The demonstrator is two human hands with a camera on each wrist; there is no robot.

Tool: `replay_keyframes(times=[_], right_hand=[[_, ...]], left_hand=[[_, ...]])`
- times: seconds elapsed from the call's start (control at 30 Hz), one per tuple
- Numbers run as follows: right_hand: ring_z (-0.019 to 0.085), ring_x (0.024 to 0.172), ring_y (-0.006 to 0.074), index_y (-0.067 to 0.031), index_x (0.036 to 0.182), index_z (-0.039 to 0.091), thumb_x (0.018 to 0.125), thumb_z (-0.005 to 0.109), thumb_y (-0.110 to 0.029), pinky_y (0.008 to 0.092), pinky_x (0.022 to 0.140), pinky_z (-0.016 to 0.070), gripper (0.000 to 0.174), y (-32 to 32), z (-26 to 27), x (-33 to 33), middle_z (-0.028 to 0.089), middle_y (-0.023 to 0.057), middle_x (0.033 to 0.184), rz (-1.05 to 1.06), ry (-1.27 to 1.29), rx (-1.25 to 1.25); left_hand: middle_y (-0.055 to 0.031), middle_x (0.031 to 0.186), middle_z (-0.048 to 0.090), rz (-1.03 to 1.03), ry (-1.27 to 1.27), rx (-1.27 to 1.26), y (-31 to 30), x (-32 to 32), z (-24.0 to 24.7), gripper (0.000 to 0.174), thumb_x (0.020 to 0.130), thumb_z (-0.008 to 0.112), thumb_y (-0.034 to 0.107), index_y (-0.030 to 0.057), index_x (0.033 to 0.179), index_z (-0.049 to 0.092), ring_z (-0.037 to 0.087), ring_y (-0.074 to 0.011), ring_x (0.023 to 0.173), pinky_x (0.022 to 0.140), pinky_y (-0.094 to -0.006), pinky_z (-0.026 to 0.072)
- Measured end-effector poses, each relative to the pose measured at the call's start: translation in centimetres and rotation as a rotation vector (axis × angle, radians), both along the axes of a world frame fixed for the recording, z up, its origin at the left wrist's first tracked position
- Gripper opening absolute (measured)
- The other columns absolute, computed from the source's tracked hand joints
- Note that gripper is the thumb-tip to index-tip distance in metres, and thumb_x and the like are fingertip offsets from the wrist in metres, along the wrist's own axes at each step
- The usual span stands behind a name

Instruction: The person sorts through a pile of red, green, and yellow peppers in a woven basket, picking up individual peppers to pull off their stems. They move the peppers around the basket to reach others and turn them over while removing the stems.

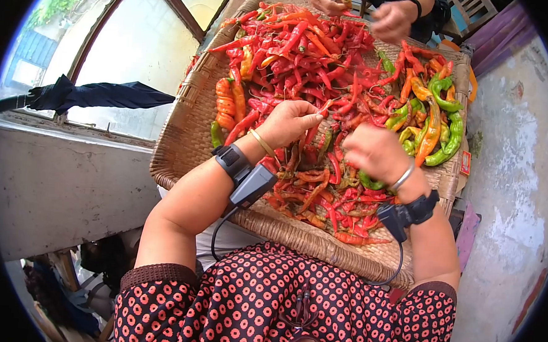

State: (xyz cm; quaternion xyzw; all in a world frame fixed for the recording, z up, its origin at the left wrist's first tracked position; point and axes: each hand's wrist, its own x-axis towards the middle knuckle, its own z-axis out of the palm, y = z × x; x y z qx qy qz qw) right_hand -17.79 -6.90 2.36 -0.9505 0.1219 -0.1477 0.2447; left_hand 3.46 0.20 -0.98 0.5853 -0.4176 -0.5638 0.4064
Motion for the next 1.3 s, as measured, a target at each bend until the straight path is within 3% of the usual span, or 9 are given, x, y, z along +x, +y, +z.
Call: replay_keyframes(times=[0.13, 0.37, 0.6, 0.8, 0.97, 1.07, 1.13, 1.2, 1.3], right_hand=[[0.060, 0.070, 0.0278, -0.0079, 0.071, 0.059, 0.067, 0.062, -0.020, 0.0385, 0.058, 0.0483, 0.013, 3.5, -0.6, 0.9, 0.057, 0.0105, 0.073, 0.189, 0.442, -0.159], [0.058, 0.064, 0.0274, -0.0065, 0.069, 0.056, 0.067, 0.061, -0.019, 0.0383, 0.056, 0.0463, 0.014, 3.3, -2.0, 1.1, 0.054, 0.0092, 0.069, 0.088, 0.360, -0.215], [0.047, 0.052, 0.0040, -0.0045, 0.071, 0.060, 0.078, 0.061, -0.016, 0.0198, 0.048, 0.0393, 0.014, -0.8, 2.0, -0.8, 0.055, -0.0024, 0.063, -0.224, 0.079, 1.028], [0.052, 0.051, 0.0061, -0.0063, 0.080, 0.058, 0.084, 0.057, -0.019, 0.0198, 0.047, 0.0443, 0.013, -2.5, 0.4, -1.8, 0.057, -0.0008, 0.066, -0.535, -0.573, 1.413], [0.060, 0.072, 0.0104, -0.0003, 0.119, 0.043, 0.086, 0.054, -0.017, 0.0208, 0.056, 0.0493, 0.039, -2.3, 0.6, -1.3, 0.059, 0.0071, 0.091, -0.645, -0.657, 1.428], [0.060, 0.070, 0.0103, -0.0007, 0.117, 0.045, 0.086, 0.054, -0.016, 0.0215, 0.057, 0.0494, 0.036, -2.4, 0.3, -1.7, 0.060, 0.0065, 0.089, -0.574, -0.537, 1.420], [0.059, 0.069, 0.0096, -0.0013, 0.115, 0.048, 0.086, 0.054, -0.016, 0.0213, 0.058, 0.0487, 0.033, -2.5, -0.2, -1.9, 0.060, 0.0053, 0.086, -0.560, -0.494, 1.411], [0.059, 0.068, 0.0088, -0.0013, 0.111, 0.051, 0.086, 0.053, -0.015, 0.0198, 0.056, 0.0472, 0.029, -2.6, -0.5, -2.0, 0.060, 0.0048, 0.084, -0.567, -0.339, 1.283], [0.059, 0.068, 0.0122, -0.0031, 0.107, 0.054, 0.081, 0.056, -0.013, 0.0243, 0.059, 0.0470, 0.028, -2.3, -1.7, -1.2, 0.060, 0.0051, 0.082, -0.452, -0.189, 0.813]], left_hand=[[0.0059, 0.063, 0.052, -0.005, -0.068, 0.009, 0.1, 0.1, 0.1, 0.018, 0.085, 0.058, 0.022, 0.0049, 0.091, 0.059, 0.044, -0.0014, 0.050, 0.043, -0.0171, 0.0350], [0.0061, 0.065, 0.053, -0.027, -0.137, -0.048, 0.3, 0.1, 0.0, 0.017, 0.085, 0.058, 0.021, 0.0050, 0.090, 0.060, 0.045, -0.0005, 0.052, 0.045, -0.0161, 0.0358], [0.0048, 0.065, 0.056, 0.026, 0.028, -0.064, 0.3, 0.7, 2.8, 0.016, 0.086, 0.056, 0.022, 0.0065, 0.087, 0.059, 0.046, -0.0005, 0.051, 0.044, -0.0154, 0.0351], [0.0040, 0.063, 0.055, 0.010, 0.068, -0.044, 0.6, -0.6, 5.6, 0.016, 0.087, 0.055, 0.022, 0.0067, 0.085, 0.059, 0.044, -0.0008, 0.049, 0.043, -0.0160, 0.0343], [0.0027, 0.067, 0.058, 0.004, 0.061, -0.067, -1.5, -1.7, 6.0, 0.015, 0.088, 0.053, 0.019, 0.0046, 0.090, 0.059, 0.046, -0.0010, 0.051, 0.046, -0.0159, 0.0363], [0.0002, 0.074, 0.060, 0.070, 0.110, -0.260, -3.4, -3.3, 4.9, 0.019, 0.089, 0.052, 0.019, 0.0014, 0.094, 0.058, 0.051, -0.0024, 0.058, 0.052, -0.0162, 0.0412], [-0.0058, 0.082, 0.062, 0.083, -0.163, -0.456, -4.1, -3.2, 3.4, 0.020, 0.085, 0.054, 0.014, 0.0013, 0.101, 0.057, 0.059, -0.0125, 0.067, 0.060, -0.0235, 0.0478], [-0.0106, 0.087, 0.062, -0.033, -0.980, -0.711, -3.8, -2.7, 2.5, 0.025, 0.079, 0.058, 0.011, 0.0040, 0.103, 0.057, 0.061, -0.0252, 0.077, 0.068, -0.0324, 0.0498], [-0.0110, 0.100, 0.057, -0.148, -1.041, -0.532, -3.3, -2.4, 0.3, 0.033, 0.075, 0.058, 0.012, 0.0077, 0.107, 0.054, 0.058, -0.0308, 0.084, 0.071, -0.0381, 0.0488]])
